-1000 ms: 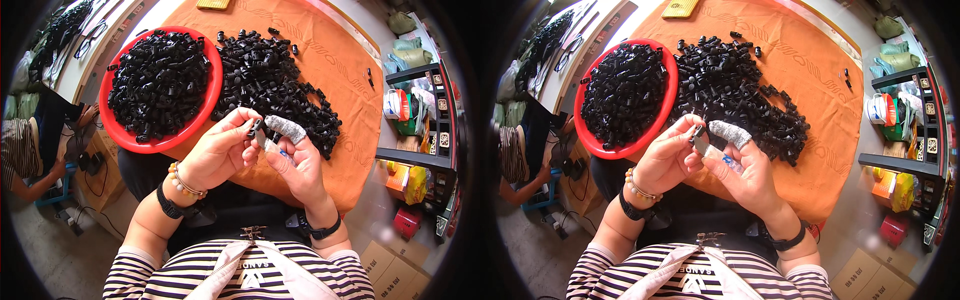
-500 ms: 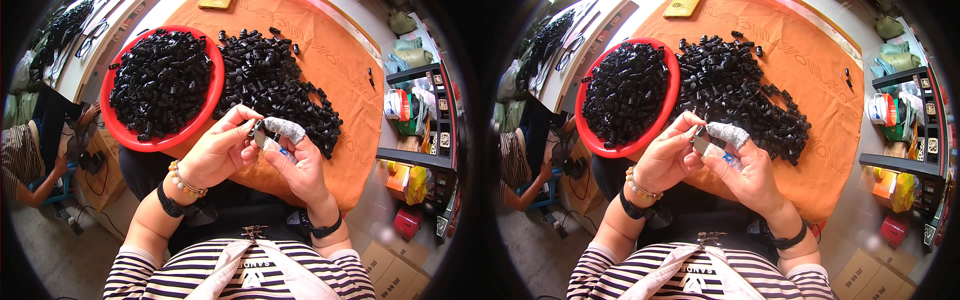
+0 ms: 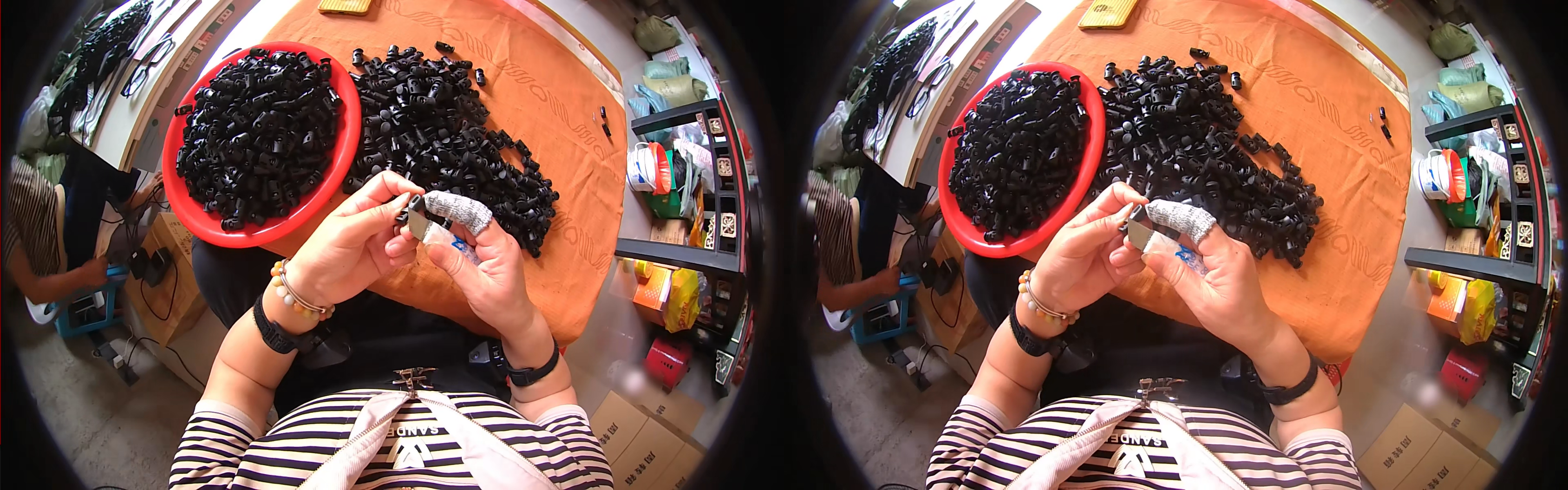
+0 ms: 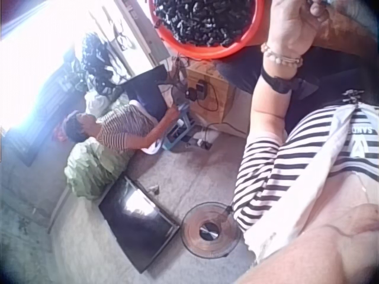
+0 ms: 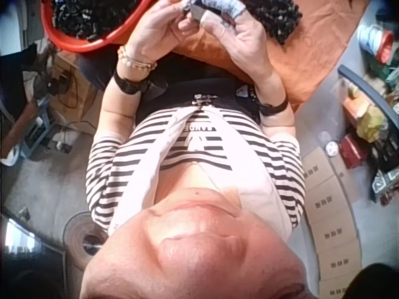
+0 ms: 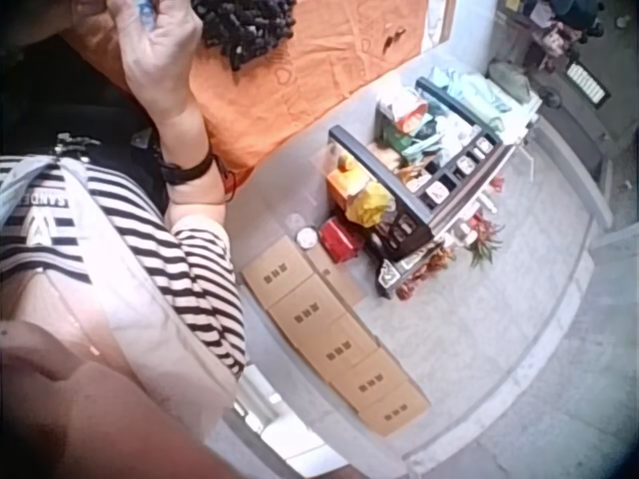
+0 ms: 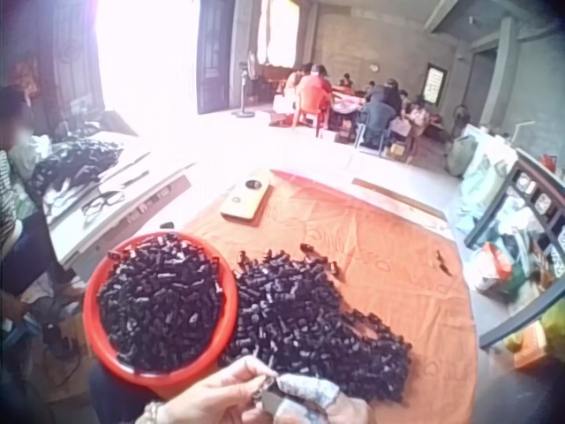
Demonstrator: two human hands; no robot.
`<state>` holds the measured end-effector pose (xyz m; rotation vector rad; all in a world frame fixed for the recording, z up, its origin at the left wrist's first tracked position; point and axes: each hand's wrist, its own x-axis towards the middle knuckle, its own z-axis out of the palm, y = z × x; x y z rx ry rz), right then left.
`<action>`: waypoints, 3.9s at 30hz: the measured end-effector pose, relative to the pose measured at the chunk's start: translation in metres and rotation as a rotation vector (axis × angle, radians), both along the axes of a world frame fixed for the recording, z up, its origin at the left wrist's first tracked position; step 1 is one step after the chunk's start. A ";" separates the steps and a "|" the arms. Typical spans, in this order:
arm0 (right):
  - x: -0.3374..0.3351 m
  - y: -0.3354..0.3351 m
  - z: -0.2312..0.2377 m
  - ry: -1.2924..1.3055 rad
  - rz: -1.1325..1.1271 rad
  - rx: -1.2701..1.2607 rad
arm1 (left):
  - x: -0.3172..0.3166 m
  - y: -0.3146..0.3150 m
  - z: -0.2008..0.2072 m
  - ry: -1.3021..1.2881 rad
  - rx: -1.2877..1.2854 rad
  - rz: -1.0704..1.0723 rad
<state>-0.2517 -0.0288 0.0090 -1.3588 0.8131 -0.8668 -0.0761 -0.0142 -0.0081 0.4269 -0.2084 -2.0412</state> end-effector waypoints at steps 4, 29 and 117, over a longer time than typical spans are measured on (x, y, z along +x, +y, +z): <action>-0.002 0.001 -0.001 -0.015 -0.007 0.009 | -0.001 0.000 -0.002 0.011 -0.009 -0.014; -0.040 0.028 0.012 -0.164 0.011 -0.018 | -0.044 0.029 0.035 -0.213 -0.085 0.046; -0.053 0.034 0.012 -0.141 -0.159 0.050 | -0.060 0.039 0.015 -0.161 -0.123 -0.040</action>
